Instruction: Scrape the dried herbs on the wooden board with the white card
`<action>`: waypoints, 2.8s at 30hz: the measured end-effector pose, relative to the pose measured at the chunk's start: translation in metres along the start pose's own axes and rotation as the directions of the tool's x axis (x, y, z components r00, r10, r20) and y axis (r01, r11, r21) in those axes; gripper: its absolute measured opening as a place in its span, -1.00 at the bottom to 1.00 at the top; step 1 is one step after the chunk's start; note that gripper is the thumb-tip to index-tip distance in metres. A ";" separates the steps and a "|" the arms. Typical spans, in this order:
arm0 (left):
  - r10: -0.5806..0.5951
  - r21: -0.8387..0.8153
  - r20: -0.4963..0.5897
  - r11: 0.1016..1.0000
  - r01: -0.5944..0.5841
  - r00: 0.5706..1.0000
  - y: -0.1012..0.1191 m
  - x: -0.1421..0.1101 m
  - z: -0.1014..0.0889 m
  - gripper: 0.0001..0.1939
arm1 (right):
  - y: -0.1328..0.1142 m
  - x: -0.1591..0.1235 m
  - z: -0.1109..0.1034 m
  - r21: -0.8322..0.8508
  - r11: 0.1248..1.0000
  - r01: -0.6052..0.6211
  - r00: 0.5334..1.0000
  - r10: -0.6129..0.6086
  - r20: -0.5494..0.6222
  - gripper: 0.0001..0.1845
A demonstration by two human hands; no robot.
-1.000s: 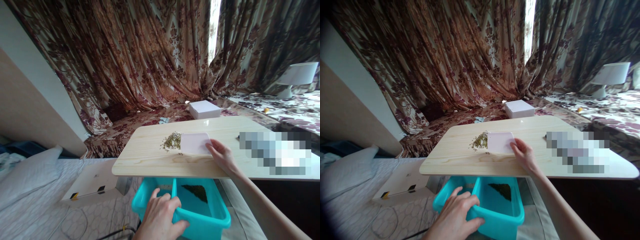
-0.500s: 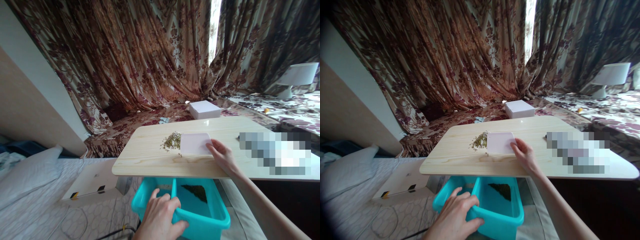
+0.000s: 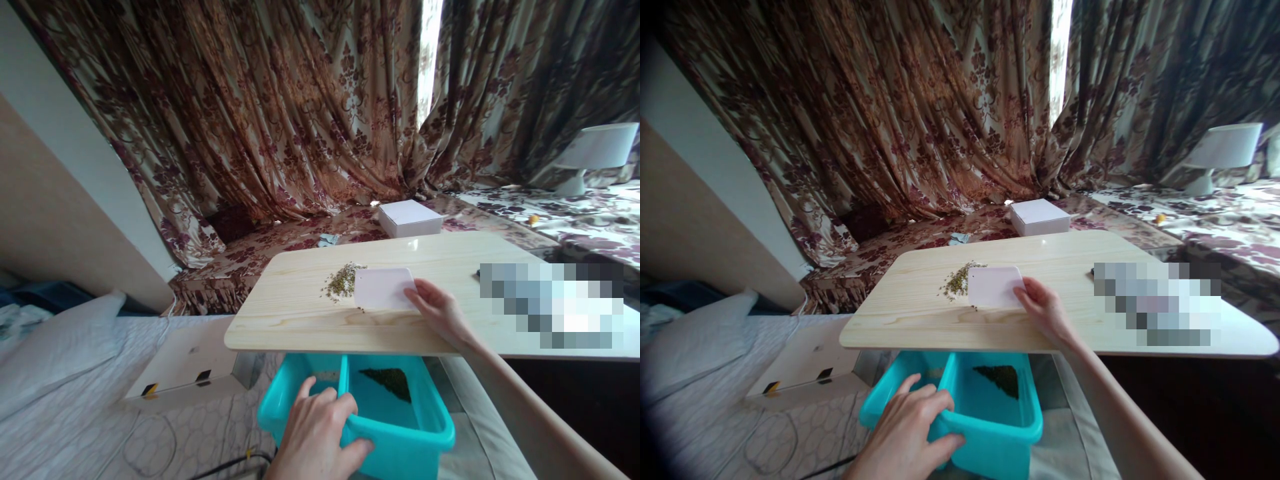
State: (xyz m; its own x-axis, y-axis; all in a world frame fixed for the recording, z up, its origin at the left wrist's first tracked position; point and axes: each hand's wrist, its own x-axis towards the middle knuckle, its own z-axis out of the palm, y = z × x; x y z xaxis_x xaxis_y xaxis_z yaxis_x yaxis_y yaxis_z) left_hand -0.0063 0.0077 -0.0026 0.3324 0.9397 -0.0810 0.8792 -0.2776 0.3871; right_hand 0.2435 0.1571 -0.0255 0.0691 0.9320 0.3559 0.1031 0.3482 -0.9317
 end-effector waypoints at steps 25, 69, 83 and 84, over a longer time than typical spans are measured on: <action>-0.053 0.000 -0.039 0.999 0.053 0.998 -0.005 -0.005 -0.008 -0.85 | -0.036 -0.033 -0.012 -0.044 0.986 -0.158 0.954 0.164 0.252 -0.58; 0.063 -0.002 0.029 0.998 -0.063 0.998 0.010 0.007 -0.002 -0.91 | -0.003 0.000 -0.010 -0.068 0.994 -0.085 0.970 0.067 -0.236 -0.75; 0.055 -0.019 0.036 0.998 -0.054 0.998 0.010 0.009 -0.004 -0.91 | -0.010 -0.001 -0.009 -0.109 0.991 -0.078 0.965 0.048 -0.256 -0.79; 0.053 -0.020 0.037 0.998 -0.052 0.998 0.010 0.008 -0.004 -0.91 | -0.009 -0.001 -0.009 -0.111 0.991 -0.077 0.966 0.046 -0.254 -0.80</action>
State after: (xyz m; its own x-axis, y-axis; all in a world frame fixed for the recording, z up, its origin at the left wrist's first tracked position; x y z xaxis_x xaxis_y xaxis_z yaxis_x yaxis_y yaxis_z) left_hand 0.0043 0.0131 0.0041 0.3908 0.9156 -0.0945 0.8536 -0.3220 0.4095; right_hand 0.2516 0.1522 -0.0167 0.3241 0.8905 0.3193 0.2074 0.2624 -0.9424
